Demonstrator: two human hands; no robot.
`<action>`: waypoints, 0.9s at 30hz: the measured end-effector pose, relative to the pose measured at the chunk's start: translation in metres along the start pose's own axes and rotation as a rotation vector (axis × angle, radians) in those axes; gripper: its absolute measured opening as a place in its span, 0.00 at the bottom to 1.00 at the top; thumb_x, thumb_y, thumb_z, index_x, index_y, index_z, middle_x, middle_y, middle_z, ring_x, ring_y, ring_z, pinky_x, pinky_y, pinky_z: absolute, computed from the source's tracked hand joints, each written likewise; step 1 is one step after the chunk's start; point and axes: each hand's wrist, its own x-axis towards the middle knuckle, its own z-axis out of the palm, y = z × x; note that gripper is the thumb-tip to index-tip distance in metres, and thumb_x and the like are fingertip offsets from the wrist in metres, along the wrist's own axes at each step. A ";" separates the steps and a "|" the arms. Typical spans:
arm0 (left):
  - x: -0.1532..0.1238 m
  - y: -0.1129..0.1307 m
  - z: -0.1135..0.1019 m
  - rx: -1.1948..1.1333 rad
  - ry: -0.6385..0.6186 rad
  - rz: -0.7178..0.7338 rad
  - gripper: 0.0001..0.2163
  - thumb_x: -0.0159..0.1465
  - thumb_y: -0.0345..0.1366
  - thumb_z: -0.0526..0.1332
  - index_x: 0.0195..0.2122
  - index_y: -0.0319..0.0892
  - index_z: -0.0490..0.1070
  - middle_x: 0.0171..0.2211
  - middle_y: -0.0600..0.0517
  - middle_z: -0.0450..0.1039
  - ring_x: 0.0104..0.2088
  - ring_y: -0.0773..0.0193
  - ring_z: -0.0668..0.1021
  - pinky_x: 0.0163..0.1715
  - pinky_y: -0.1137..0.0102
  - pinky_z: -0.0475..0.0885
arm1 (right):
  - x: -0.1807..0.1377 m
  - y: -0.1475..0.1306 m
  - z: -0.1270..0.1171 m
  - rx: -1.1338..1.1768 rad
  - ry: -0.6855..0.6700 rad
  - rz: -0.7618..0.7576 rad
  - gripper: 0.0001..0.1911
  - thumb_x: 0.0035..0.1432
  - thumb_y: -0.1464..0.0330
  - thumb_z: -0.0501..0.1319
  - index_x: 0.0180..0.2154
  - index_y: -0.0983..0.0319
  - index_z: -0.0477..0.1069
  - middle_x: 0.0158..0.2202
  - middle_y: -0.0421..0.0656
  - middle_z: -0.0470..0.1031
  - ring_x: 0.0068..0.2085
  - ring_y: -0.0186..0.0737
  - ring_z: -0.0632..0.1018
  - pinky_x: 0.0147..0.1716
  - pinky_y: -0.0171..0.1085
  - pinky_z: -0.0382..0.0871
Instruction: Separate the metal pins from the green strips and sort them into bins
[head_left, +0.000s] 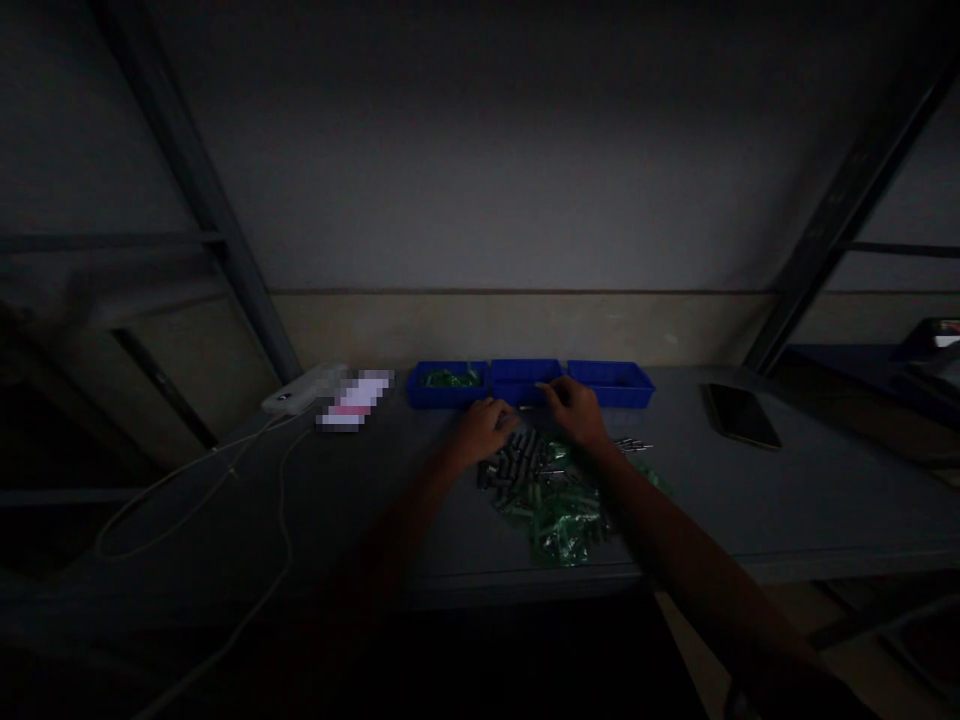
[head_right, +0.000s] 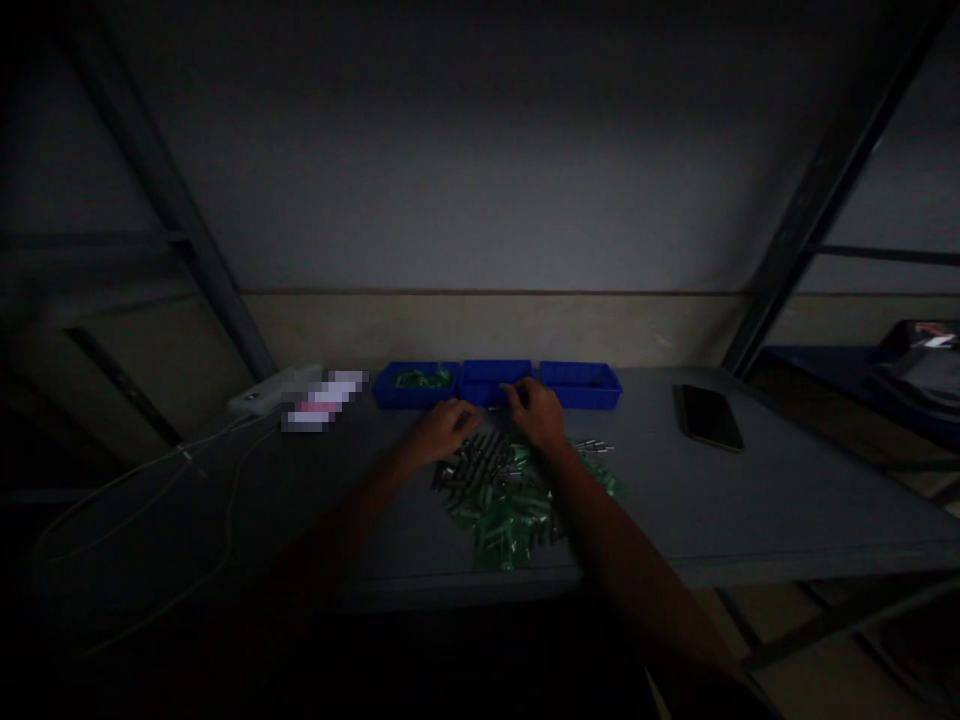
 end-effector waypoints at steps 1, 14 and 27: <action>-0.001 0.000 0.002 0.013 -0.011 0.004 0.10 0.61 0.38 0.55 0.39 0.40 0.71 0.40 0.46 0.73 0.44 0.58 0.73 0.47 0.64 0.67 | 0.001 0.003 0.000 -0.030 0.023 0.016 0.19 0.58 0.55 0.52 0.33 0.63 0.72 0.25 0.42 0.73 0.26 0.34 0.70 0.27 0.32 0.59; -0.008 0.007 0.010 0.081 -0.165 0.074 0.20 0.62 0.47 0.52 0.51 0.41 0.64 0.52 0.43 0.66 0.53 0.54 0.67 0.54 0.59 0.61 | 0.007 0.016 0.000 -0.207 0.051 0.164 0.18 0.59 0.56 0.53 0.40 0.62 0.71 0.32 0.47 0.76 0.31 0.40 0.75 0.29 0.34 0.61; 0.010 0.010 0.015 0.089 -0.181 0.121 0.17 0.65 0.43 0.49 0.51 0.44 0.64 0.53 0.46 0.66 0.53 0.55 0.68 0.52 0.57 0.63 | 0.018 -0.002 -0.023 -0.225 -0.052 0.150 0.21 0.59 0.54 0.51 0.43 0.60 0.73 0.31 0.47 0.77 0.33 0.43 0.77 0.31 0.36 0.64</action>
